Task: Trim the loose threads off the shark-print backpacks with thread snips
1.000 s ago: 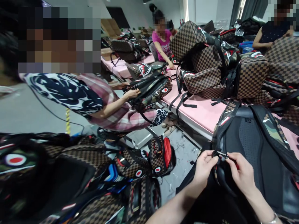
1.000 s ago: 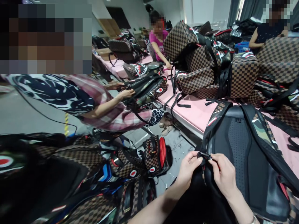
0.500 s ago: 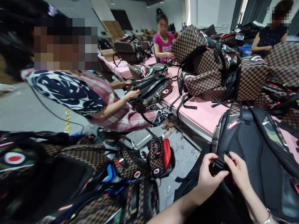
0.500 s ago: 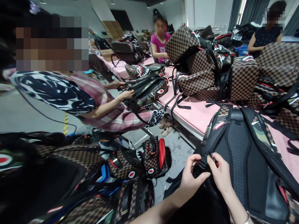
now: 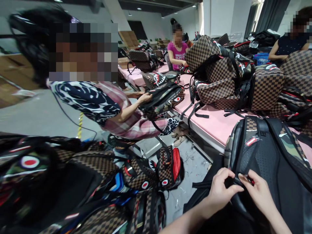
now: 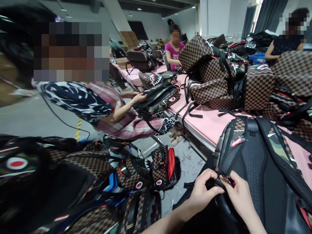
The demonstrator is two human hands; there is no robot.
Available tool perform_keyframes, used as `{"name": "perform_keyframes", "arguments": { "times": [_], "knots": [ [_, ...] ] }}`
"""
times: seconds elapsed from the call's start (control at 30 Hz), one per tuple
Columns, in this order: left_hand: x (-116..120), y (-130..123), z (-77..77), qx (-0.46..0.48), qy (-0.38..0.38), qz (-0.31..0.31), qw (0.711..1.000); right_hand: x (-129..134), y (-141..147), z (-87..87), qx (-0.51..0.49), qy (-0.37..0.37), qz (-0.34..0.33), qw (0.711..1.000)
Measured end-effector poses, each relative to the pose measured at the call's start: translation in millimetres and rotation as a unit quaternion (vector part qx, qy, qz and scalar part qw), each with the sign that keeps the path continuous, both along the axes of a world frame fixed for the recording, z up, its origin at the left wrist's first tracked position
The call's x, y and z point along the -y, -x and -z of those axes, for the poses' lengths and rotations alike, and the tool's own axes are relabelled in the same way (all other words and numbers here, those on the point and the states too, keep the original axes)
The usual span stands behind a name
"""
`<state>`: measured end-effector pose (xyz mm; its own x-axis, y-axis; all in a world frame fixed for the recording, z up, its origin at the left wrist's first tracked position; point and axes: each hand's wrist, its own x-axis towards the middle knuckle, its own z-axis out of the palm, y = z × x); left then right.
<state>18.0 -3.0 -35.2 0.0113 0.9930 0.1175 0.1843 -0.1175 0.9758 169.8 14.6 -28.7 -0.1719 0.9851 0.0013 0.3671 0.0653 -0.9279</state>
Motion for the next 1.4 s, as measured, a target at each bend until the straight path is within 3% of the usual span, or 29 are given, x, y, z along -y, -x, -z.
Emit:
{"name": "perform_keyframes", "arguments": {
  "times": [0.23, 0.47, 0.67, 0.8, 1.2, 1.4],
  "knots": [
    [-1, -2, -1.6, 0.009, -0.008, 0.003, 1.000, 1, -11, 16.9, -0.012, 0.002, -0.012, 1.000],
    [-1, -3, 0.8, 0.029, -0.005, 0.014, 0.999, 12, -13, 9.5, 0.067, -0.067, -0.004, 0.995],
    [-1, -5, 3.1, 0.012, -0.021, 0.016, 1.000, 20, -13, 1.5, 0.193, -0.214, 0.014, 0.957],
    [-1, -5, 5.0, -0.011, -0.041, 0.019, 0.999, 23, -10, 1.8, 0.235, -0.268, 0.021, 0.934],
    [-1, -5, 4.2, -0.001, -0.036, 0.027, 0.999, 26, -5, -0.5, 0.232, -0.315, 0.014, 0.920],
    [-1, -5, 2.6, -0.034, -0.086, 0.041, 0.995, 24, -9, -1.1, 0.264, -0.375, -0.010, 0.888]
  ]
}}
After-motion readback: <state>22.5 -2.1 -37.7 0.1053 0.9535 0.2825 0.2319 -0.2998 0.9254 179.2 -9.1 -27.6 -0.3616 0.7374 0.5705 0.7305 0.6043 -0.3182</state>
